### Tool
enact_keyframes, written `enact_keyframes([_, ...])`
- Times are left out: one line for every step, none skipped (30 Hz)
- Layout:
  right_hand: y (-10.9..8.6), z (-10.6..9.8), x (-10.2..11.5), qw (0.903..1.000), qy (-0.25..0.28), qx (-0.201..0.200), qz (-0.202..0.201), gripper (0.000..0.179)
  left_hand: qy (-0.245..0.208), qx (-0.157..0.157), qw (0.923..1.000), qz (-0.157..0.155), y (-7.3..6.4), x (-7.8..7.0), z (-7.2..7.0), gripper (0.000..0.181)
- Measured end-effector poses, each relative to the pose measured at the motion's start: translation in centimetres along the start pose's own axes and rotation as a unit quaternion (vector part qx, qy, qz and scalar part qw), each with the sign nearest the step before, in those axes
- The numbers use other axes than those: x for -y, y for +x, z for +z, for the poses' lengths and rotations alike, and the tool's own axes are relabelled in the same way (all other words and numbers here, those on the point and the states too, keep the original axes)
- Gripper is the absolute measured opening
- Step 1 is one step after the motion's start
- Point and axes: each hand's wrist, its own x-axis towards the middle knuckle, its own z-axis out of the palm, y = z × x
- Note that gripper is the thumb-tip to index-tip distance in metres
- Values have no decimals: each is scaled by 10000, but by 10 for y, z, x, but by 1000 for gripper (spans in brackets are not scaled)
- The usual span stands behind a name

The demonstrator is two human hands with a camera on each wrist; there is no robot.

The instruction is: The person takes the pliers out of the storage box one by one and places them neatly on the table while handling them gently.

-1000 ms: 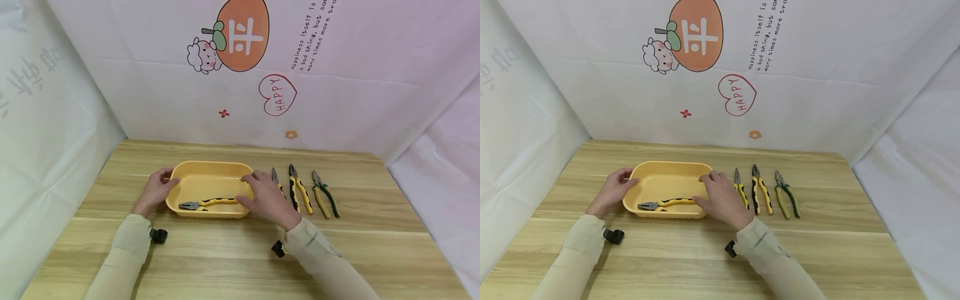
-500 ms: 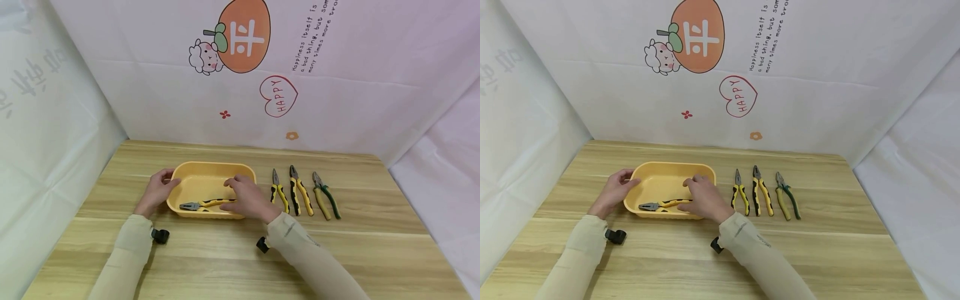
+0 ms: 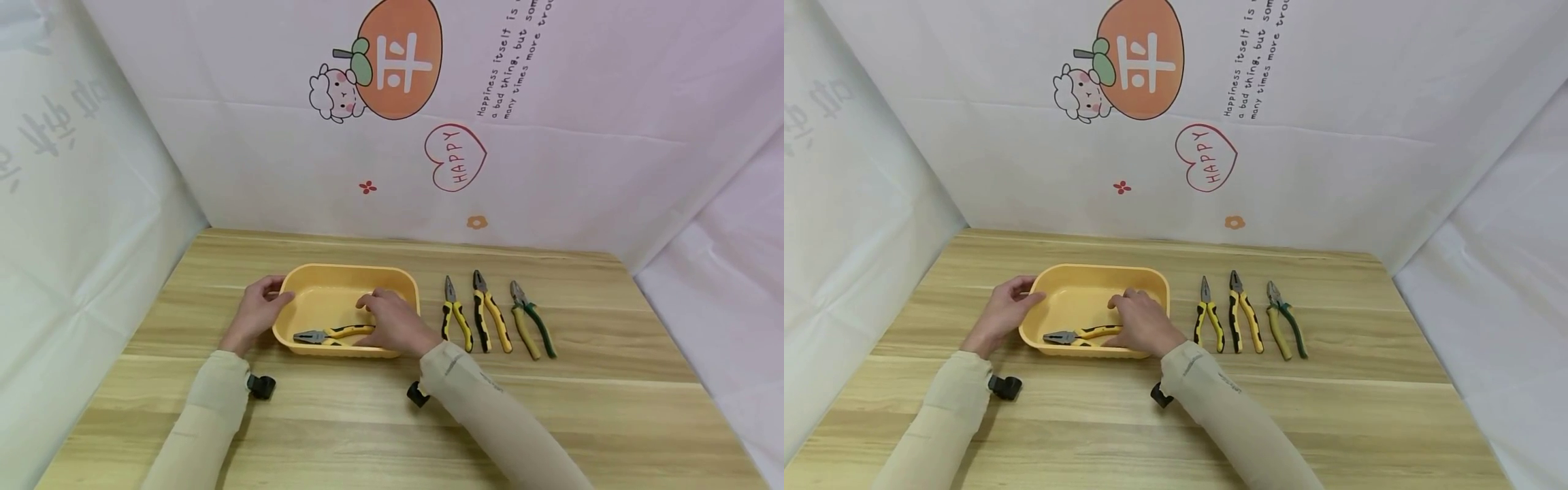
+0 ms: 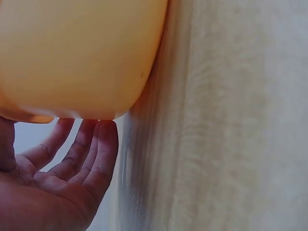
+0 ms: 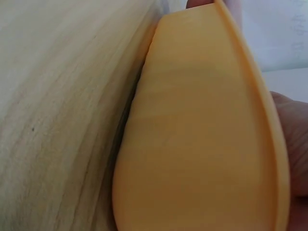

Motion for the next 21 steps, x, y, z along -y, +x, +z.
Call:
enact_keyframes([1, 1, 0, 10000, -28, 27, 16, 64, 8, 8, 10000, 9, 0, 0, 0, 45])
enact_keyframes([2, 1, -1, 10000, -52, 57, 24, 64, 20, 13, 10000, 16, 0, 0, 0, 46])
enact_keyframes([2, 2, -1, 9999, -75, 84, 27, 64, 31, 20, 10000, 22, 0, 1, 0, 46])
enact_keyframes([3, 2, -1, 9999, -93, 113, 31, 64, 39, 28, 10000, 21, 0, 1, 0, 46])
enact_keyframes([4, 3, -2, 9998, -101, 145, 35, 64, 50, 32, 10000, 21, 0, 1, 0, 46])
enact_keyframes([4, 3, -2, 9998, -113, 179, 38, 64, 61, 40, 10000, 16, 0, 1, 0, 46])
enact_keyframes([5, 3, -2, 9997, -110, 212, 33, 64, 71, 42, 10000, 0, 0, 2, 0, 46])
enact_keyframes([6, 3, -3, 9997, -90, 246, 28, 64, 85, 42, 10000, -20, 1, 2, 0, 47])
enact_keyframes([6, 3, -3, 9996, -64, 284, 30, 63, 94, 43, 9999, -42, 1, 2, 0, 47])
enact_keyframes([6, 3, -3, 9995, -38, 316, 27, 63, 97, 42, 9999, -64, 1, 2, 0, 47])
enact_keyframes([7, 4, -3, 9994, -16, 343, 23, 62, 100, 39, 9999, -83, 1, 3, 0, 47])
enact_keyframes([7, 4, -4, 9993, 10, 369, 15, 62, 99, 44, 9999, -102, 2, 3, 0, 48])
enact_keyframes([7, 4, -4, 9992, 32, 388, -3, 61, 86, 39, 9999, -127, 2, 3, 0, 48])
enact_keyframes([7, 4, -4, 9991, 47, 416, -23, 60, 75, 36, 9999, -145, 2, 3, 0, 47])
enact_keyframes([7, 4, -4, 9990, 40, 439, -57, 60, 61, 32, 9998, -167, 2, 4, 0, 47])
enact_keyframes([8, 4, -5, 9989, 39, 464, -99, 59, 51, 32, 9998, -181, 2, 4, 0, 47])
enact_keyframes([8, 4, -5, 9987, 38, 493, -140, 59, 45, 29, 9998, -195, 2, 4, 0, 46])
enact_keyframes([8, 4, -5, 9984, 31, 520, -198, 58, 44, 30, 9998, -201, 2, 4, 0, 46])
enact_keyframes([8, 4, -5, 9982, 20, 538, -255, 57, 40, 22, 9998, -211, 2, 4, 0, 46])
enact_keyframes([8, 5, -5, 9980, 11, 560, -305, 56, 46, 19, 9998, -215, 2, 4, 0, 46])
enact_keyframes([8, 5, -5, 9978, 12, 567, -356, 55, 44, 15, 9998, -214, 2, 4, 0, 45])
